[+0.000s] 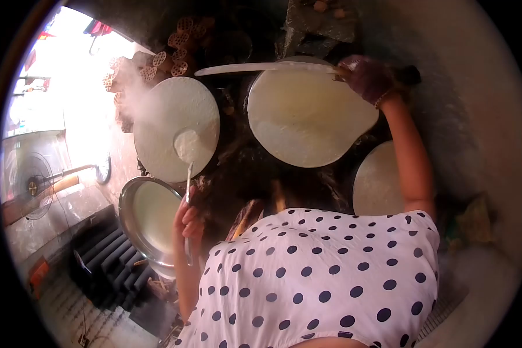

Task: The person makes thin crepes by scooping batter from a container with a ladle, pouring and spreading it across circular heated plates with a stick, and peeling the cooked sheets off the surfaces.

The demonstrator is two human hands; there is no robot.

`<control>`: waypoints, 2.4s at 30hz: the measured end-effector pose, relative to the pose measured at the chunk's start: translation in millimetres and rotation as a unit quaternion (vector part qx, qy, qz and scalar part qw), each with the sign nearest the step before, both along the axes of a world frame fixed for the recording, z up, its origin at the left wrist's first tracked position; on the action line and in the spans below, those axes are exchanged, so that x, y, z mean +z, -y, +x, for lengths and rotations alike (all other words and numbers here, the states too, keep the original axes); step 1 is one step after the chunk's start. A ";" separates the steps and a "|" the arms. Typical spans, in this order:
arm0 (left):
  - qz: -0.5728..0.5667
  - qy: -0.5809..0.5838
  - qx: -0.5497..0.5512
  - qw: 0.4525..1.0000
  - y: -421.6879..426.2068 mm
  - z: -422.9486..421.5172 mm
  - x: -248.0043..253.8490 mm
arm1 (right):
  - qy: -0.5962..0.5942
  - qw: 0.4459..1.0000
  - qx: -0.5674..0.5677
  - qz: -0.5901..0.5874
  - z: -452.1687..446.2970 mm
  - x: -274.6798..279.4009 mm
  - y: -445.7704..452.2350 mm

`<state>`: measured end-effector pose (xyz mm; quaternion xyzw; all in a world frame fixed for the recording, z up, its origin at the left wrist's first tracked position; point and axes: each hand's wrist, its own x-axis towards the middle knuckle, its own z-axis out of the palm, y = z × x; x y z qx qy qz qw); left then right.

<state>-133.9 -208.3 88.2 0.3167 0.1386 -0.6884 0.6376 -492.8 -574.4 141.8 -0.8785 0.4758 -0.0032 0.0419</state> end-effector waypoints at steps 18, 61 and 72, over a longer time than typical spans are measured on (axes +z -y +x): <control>-0.017 0.127 -0.281 0.951 -26.8 -30.0 -15.6 | 0.320 0.811 -0.490 0.027 -212.7 -93.1 -186.0; -0.019 0.064 -0.696 0.715 -409.4 -266.2 -5.2 | -0.013 0.313 -0.945 -0.093 -201.7 -241.6 -1313.3; -0.055 -0.168 -0.315 0.932 -457.4 -52.8 -21.8 | 0.414 0.699 -0.581 -0.044 -106.8 -257.3 -927.6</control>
